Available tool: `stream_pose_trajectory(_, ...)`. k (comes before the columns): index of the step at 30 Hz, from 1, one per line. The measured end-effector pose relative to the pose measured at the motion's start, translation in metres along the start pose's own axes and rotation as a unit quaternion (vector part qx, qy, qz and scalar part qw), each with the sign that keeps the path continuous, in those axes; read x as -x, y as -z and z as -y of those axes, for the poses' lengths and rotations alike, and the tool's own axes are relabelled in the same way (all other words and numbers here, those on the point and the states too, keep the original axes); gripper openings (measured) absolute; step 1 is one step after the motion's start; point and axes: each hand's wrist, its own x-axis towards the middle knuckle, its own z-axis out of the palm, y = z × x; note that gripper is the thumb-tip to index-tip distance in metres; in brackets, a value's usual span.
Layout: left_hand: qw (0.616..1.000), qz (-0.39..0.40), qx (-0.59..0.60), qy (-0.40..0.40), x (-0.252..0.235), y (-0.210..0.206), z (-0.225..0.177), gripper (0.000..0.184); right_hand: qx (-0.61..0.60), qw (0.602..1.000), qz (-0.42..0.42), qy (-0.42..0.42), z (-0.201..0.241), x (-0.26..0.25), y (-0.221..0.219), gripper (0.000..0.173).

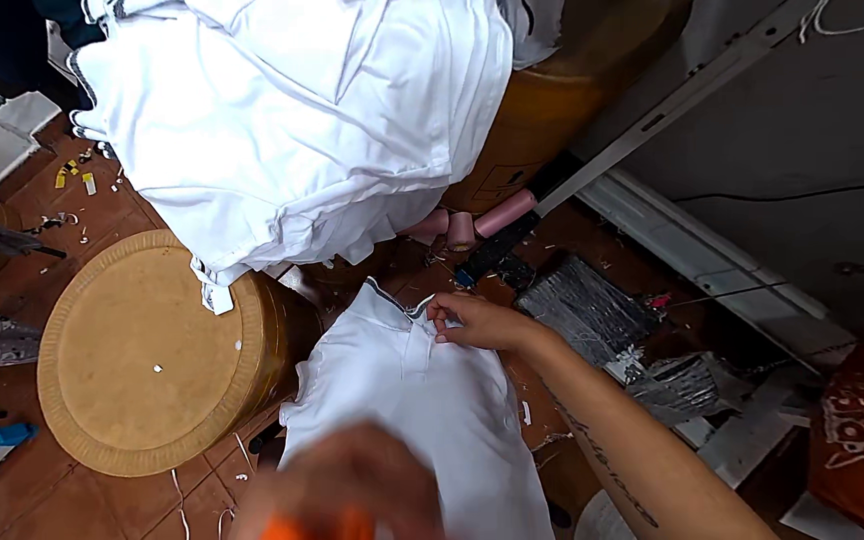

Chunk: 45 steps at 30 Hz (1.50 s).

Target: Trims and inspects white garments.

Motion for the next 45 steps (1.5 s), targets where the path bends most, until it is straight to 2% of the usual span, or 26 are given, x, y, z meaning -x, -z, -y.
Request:
stream_pose_trajectory(1, 0.994, -0.007, -0.113, 0.001, -0.015, 0.019, 0.017, 0.024, -0.024, 1.0, -0.01, 0.007, -0.003, 0.002, -0.004, 0.026)
stream_pose_trajectory(2, 0.972, -0.001, -0.236, 0.006, -0.031, 0.036, 0.035, 0.025, -0.05, 0.998, -0.022, 0.019, -0.005, 0.004, -0.009, 0.026)
stream_pose_trajectory(4, 0.9, 0.036, -0.431, 0.053, -0.059, 0.06, 0.066, 0.028, -0.074, 0.995, -0.038, 0.048, -0.012, 0.005, -0.017, 0.032)
stream_pose_trajectory(5, 0.863, 0.064, -0.49, 0.107, -0.071, 0.065, 0.076, 0.03, -0.082, 0.994, -0.024, 0.065, -0.014, 0.004, -0.019, 0.038)
stream_pose_trajectory(7, 0.801, 0.126, -0.554, 0.19, -0.087, 0.071, 0.096, 0.039, -0.111, 0.99, 0.001, 0.085, -0.013, 0.0, -0.02, 0.044)
stream_pose_trajectory(8, 0.779, 0.15, -0.574, 0.2, -0.091, 0.073, 0.107, 0.041, -0.12, 0.989, 0.009, 0.087, -0.012, -0.003, -0.02, 0.043)
stream_pose_trajectory(13, 0.708, 0.225, -0.65, 0.162, -0.1, 0.074, 0.138, 0.033, -0.066, 0.995, 0.009, 0.07, -0.007, -0.01, -0.012, 0.034)
stream_pose_trajectory(17, 0.658, 0.26, -0.693, 0.136, -0.103, 0.08, 0.144, 0.031, -0.049, 0.995, -0.038, 0.076, -0.007, -0.004, -0.018, 0.029)
stream_pose_trajectory(22, 0.633, 0.282, -0.72, 0.026, -0.103, 0.082, 0.152, 0.028, -0.136, 0.987, -0.042, 0.076, -0.009, 0.005, -0.019, 0.023)
stream_pose_trajectory(29, 0.622, 0.295, -0.724, -0.044, -0.103, 0.083, 0.156, 0.028, -0.214, 0.976, -0.02, 0.047, -0.014, 0.005, -0.013, 0.013)
stream_pose_trajectory(41, 0.601, 0.308, -0.734, -0.065, -0.106, 0.078, 0.155, 0.033, -0.231, 0.972, 0.005, 0.031, -0.008, 0.005, -0.008, 0.009)
stream_pose_trajectory(45, 0.611, 0.311, -0.726, -0.051, -0.107, 0.08, 0.156, 0.033, -0.244, 0.969, 0.01, 0.03, -0.007, 0.005, -0.007, 0.009)
